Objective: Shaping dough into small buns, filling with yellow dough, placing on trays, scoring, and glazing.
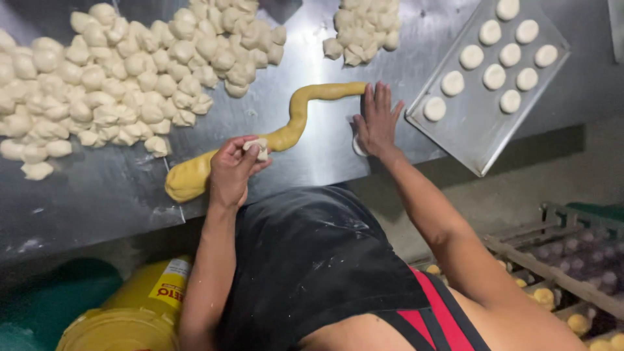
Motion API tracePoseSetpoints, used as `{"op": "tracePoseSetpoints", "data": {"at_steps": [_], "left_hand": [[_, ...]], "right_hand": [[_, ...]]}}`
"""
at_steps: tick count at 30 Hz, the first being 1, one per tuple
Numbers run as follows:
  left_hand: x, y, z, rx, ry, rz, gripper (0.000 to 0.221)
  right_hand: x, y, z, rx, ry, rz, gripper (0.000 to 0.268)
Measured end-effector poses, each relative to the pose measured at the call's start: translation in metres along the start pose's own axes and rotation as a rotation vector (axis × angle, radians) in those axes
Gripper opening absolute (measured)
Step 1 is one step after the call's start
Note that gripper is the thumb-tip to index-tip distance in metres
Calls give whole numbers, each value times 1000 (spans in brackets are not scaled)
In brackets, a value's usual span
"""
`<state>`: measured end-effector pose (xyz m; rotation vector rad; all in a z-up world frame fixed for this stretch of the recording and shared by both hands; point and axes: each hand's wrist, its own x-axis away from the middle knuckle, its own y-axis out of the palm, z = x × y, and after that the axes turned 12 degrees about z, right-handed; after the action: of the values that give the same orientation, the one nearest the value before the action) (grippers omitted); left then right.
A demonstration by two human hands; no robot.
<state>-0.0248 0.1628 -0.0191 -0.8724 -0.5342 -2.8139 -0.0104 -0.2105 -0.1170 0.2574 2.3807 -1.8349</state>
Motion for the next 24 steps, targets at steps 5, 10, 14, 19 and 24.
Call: {"op": "tracePoseSetpoints", "data": {"at_steps": [5,10,14,19,24], "left_hand": [[-11,13,-26,12,183,-73,37],[-10,62,-44,-48,1,47,34],[-13,111,-51,-65,53,56,41],[-14,134,-80,-31,105,32,34],[9,146,-69,47,104,199,41]], "right_hand": [[66,-43,20,-418,-76,-70,39],[82,-78,82,-720,634,58,30],[38,-93,158,-379,466,512,31],[18,-92,198,144,49,526,39],[-21,-88,181,-161,170,371,20]]}}
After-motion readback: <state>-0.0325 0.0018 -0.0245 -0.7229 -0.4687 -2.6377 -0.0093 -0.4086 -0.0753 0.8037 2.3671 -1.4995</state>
